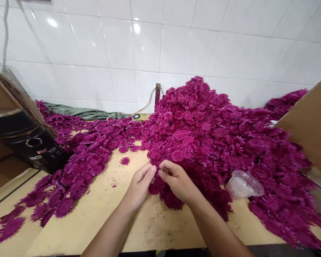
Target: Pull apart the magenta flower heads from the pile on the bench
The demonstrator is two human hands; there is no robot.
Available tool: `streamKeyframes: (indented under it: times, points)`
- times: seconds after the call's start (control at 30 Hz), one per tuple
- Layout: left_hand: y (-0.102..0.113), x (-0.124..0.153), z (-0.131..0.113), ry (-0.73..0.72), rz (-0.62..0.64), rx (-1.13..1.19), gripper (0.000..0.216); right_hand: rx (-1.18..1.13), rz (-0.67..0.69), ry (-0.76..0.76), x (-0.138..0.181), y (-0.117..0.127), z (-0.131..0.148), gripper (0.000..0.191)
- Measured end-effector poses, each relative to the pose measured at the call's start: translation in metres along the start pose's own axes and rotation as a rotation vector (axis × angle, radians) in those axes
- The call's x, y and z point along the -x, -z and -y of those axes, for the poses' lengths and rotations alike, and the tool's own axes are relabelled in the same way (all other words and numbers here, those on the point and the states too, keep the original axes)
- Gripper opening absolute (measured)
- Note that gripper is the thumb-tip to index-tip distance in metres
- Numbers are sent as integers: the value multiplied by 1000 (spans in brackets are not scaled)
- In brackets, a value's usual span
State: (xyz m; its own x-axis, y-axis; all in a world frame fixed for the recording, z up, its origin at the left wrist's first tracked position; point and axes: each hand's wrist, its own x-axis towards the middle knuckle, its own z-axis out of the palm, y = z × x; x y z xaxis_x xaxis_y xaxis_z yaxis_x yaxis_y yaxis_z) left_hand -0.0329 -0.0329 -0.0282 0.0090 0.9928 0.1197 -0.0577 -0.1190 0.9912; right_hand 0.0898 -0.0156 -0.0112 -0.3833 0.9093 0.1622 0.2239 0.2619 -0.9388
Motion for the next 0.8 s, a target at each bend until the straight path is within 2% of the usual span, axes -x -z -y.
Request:
streamKeyframes:
  times: [0.07,0.13,0.23,0.3,0.37,0.43,0.53,0.6,0.63,0.7,0.8]
  points:
    - [1,3,-1,-26,29,-76,42,205,-194,78,-3,1,3,19]
    - [3,7,-3,-73,47,-128,41,401,-418,165,-10,12,5,19]
    - [9,14,-6,-132,31,-122,40,548,-779,201,-27,47,7,13]
    - [13,15,-8,-128,30,-85,39,570,-912,140,-37,69,8,8]
    - [15,14,-8,-100,46,-42,38,548,-878,117,-40,77,8,18]
    - [13,10,-8,-69,59,-14,37,475,-756,135,-33,66,9,31]
    - [8,5,-5,-36,76,-47,37,297,-465,115,-13,31,11,34]
    - [6,3,-2,-41,63,-103,37,177,-215,72,0,10,11,29]
    - [6,2,-1,-52,50,-135,36,126,-132,55,4,3,9,24]
    - [6,3,1,-81,37,-214,35,53,-92,32,8,-4,5,15]
    - [7,5,2,-129,33,-374,34,25,-217,15,5,-2,-3,13]
